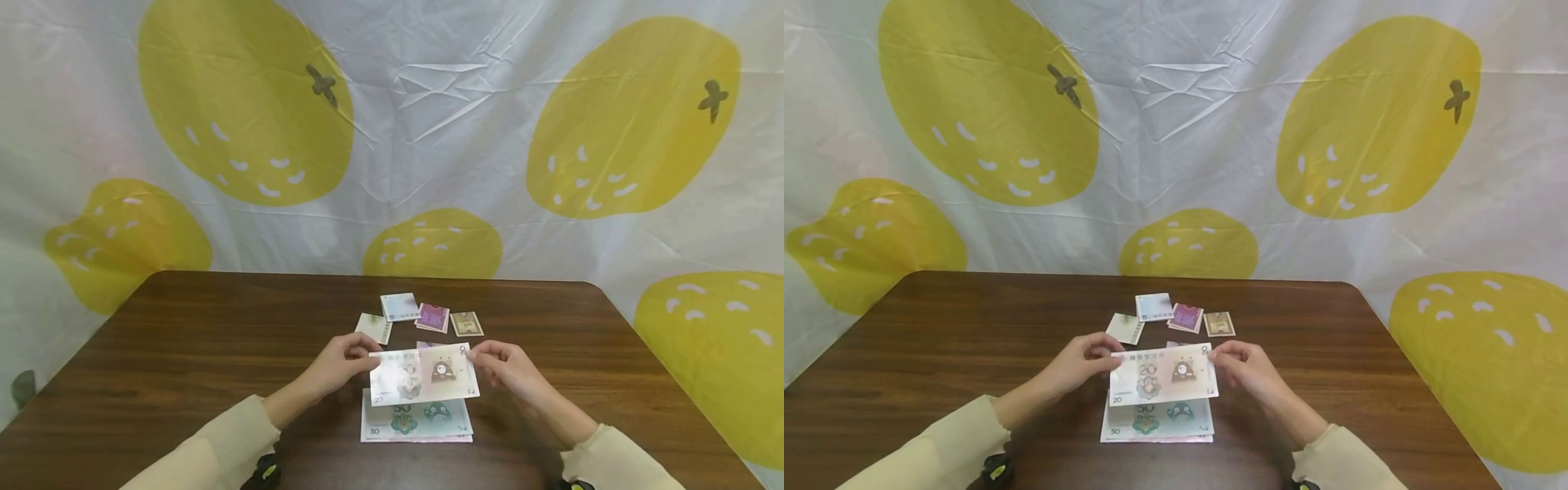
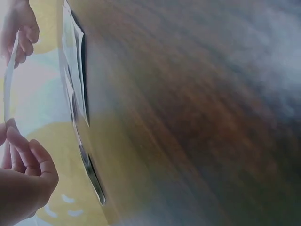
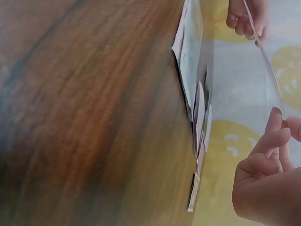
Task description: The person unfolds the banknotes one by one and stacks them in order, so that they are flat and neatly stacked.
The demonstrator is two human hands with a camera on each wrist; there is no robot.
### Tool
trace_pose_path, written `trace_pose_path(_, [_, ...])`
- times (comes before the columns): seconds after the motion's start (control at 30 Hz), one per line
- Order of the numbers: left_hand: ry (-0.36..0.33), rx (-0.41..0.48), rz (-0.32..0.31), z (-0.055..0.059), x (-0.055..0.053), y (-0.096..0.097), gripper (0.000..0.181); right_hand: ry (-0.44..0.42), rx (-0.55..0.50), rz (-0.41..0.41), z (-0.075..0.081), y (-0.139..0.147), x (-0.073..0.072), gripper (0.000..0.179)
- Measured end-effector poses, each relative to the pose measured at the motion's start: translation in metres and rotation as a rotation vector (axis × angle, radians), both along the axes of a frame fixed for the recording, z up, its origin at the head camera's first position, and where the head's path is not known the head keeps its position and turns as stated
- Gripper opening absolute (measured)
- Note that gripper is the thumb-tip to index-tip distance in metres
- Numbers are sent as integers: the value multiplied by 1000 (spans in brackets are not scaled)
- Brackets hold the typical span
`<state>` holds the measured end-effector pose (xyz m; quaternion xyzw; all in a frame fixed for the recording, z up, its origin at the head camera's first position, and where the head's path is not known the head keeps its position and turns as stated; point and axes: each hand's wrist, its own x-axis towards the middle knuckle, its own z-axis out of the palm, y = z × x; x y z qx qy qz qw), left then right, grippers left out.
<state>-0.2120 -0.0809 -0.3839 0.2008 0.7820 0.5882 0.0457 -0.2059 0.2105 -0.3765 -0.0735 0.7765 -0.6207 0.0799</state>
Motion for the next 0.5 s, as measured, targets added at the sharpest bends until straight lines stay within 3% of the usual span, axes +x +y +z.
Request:
trace_pose_path(0.2, [-32,-41,7,1,3,-3,19,-16,79,6,-3,-1,3,20])
trace_pose_path(0.5, [-101,-42,-54,-10,2,-8,17,7,149,118,-8,1,6,21])
